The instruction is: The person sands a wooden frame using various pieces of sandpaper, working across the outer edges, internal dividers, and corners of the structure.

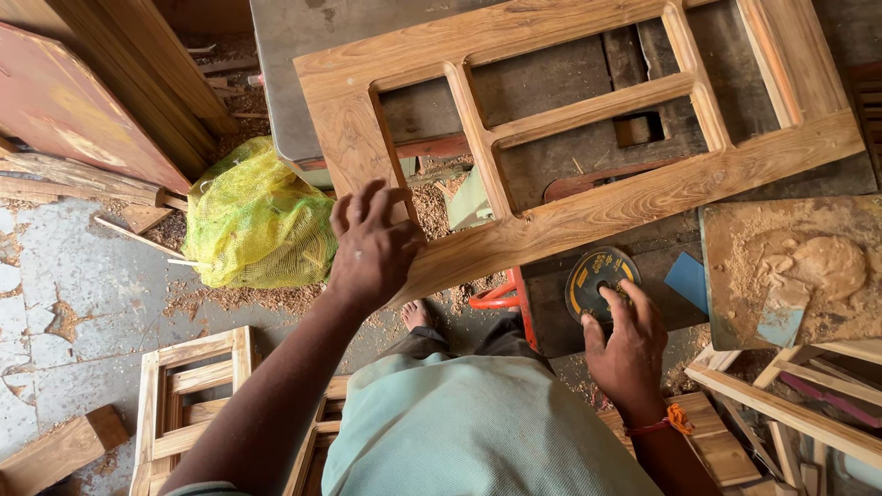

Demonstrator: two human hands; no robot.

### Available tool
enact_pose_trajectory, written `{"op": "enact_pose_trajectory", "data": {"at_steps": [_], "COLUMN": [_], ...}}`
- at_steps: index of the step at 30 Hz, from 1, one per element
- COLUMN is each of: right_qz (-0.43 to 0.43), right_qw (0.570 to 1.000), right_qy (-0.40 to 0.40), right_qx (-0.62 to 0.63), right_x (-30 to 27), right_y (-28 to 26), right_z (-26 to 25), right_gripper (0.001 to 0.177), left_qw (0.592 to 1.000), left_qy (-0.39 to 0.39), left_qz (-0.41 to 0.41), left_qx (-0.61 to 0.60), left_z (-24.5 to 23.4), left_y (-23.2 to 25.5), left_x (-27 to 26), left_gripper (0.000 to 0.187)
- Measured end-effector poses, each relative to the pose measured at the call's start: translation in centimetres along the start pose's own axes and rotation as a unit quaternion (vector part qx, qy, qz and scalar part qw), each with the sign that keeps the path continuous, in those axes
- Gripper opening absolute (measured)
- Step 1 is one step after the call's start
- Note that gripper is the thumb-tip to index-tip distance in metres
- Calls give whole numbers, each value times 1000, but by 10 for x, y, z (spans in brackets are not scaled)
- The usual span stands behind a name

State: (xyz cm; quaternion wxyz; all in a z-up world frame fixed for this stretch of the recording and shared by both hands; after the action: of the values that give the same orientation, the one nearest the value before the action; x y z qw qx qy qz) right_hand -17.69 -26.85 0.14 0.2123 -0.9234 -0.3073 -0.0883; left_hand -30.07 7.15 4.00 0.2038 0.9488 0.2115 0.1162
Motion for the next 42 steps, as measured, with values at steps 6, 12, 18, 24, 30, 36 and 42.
{"op": "enact_pose_trajectory", "data": {"at_steps": [6,12,18,24,30,36,42], "right_qz": [-10,-18,-37,-29,-1,119,264], "right_qw": [1000,1000,999,999,999,939,721], "right_qy": [8,-15,-33,-29,-47,-83,-190], "right_qx": [17,-11,-5,-5,-11,313,612], "right_x": [2,1,0,-1,2,5,48], "right_y": [0,-1,-7,-1,8,-3,-54], "right_z": [1,-2,-6,1,1,-18,-32], "right_gripper": [46,61,83,77,63,65,63], "left_qw": [996,987,989,991,990,960,939], "left_qy": [1,143,63,10,29,86,287], "left_qz": [59,-68,-129,-121,126,-85,-174], "left_qx": [65,28,30,61,-64,-251,-78], "left_z": [24,36,18,31,75,40,5], "left_y": [-4,-22,-7,18,85,35,-18], "left_x": [-3,11,11,32,35,-19,-49], "left_gripper": [19,25,82,64,91,23,37]}}
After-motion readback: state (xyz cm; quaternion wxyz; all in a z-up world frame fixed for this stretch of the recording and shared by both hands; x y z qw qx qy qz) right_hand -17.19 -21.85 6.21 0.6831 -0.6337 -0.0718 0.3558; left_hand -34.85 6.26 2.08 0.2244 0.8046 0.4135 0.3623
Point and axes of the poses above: each hand's wrist, its own x-axis towards the middle knuckle, its own z-axis out of the palm, y = z × x, the point moved 3 cm from there along x, towards the middle knuckle, and after that the axes turned 11 degrees about y, right-handed, at the moved point
